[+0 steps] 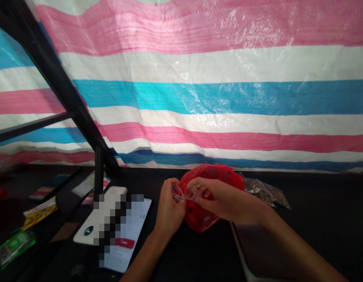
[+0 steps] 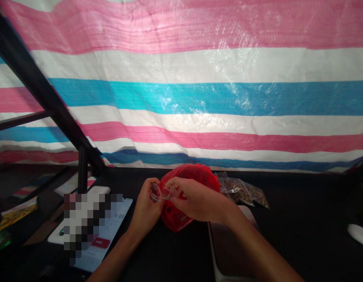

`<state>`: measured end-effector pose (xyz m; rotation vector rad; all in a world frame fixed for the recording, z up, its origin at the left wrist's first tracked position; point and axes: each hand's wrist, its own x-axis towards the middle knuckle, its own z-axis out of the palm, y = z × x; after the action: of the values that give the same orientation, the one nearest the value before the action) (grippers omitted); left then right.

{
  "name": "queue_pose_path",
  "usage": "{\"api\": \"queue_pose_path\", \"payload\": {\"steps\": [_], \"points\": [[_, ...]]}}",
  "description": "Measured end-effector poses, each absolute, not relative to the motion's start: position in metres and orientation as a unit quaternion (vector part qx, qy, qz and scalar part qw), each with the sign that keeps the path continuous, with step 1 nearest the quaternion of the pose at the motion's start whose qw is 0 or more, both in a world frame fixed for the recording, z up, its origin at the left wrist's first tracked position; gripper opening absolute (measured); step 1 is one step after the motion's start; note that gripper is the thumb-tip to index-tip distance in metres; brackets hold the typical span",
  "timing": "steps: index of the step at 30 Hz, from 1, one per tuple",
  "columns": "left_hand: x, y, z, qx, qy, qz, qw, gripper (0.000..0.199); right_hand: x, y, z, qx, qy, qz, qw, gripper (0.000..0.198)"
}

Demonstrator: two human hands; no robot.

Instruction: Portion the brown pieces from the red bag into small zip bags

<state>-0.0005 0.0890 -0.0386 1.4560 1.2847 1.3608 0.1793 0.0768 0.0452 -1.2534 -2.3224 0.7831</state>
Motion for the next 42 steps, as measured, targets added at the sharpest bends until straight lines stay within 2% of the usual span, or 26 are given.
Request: {"api": "queue_pose_path", "payload": {"steps": [2, 4, 9, 12, 19, 21, 24, 29, 34, 38, 42], "points": [[0.001, 0.087, -0.041, 0.632, 0.483, 0.517, 0.315, 0.014, 0.176, 0.08, 0.041, -0.417, -0.833, 0.269, 0.245, 0.039], [0.003, 0.087, -0.044, 0.665, 0.46, 0.505, 0.302, 0.01, 0.171, 0.083, 0.036, -0.411, -0.844, 0.23, 0.257, 0.043], [0.004, 0.091, -0.055, 0.663, 0.428, 0.513, 0.34, 0.031, 0.163, 0.082, 0.037, -0.371, -0.879, 0.17, 0.247, 0.054], [0.004, 0.091, -0.056, 0.659, 0.427, 0.52, 0.338, 0.035, 0.162, 0.081, 0.04, -0.357, -0.893, 0.143, 0.234, 0.052], [0.002, 0.088, -0.043, 0.655, 0.49, 0.485, 0.31, 0.022, 0.181, 0.081, 0.056, -0.4, -0.87, 0.125, 0.261, 0.042], [0.0, 0.09, -0.042, 0.638, 0.521, 0.482, 0.298, 0.024, 0.194, 0.079, 0.064, -0.434, -0.858, 0.138, 0.239, 0.038], [-0.003, 0.093, -0.043, 0.623, 0.549, 0.479, 0.286, 0.029, 0.207, 0.08, 0.067, -0.471, -0.855, 0.148, 0.159, 0.027], [-0.005, 0.094, -0.044, 0.624, 0.566, 0.482, 0.241, 0.029, 0.202, 0.091, 0.041, -0.498, -0.857, 0.098, 0.088, 0.04], [-0.006, 0.092, -0.037, 0.622, 0.57, 0.504, 0.185, 0.039, 0.189, 0.095, 0.018, -0.49, -0.863, 0.105, 0.062, 0.034], [-0.006, 0.089, -0.032, 0.612, 0.534, 0.569, 0.131, 0.043, 0.188, 0.092, 0.023, -0.457, -0.87, 0.144, 0.114, 0.033], [-0.009, 0.087, -0.035, 0.615, 0.498, 0.611, 0.026, 0.039, 0.181, 0.083, 0.044, -0.423, -0.858, 0.191, 0.221, 0.013]]}}
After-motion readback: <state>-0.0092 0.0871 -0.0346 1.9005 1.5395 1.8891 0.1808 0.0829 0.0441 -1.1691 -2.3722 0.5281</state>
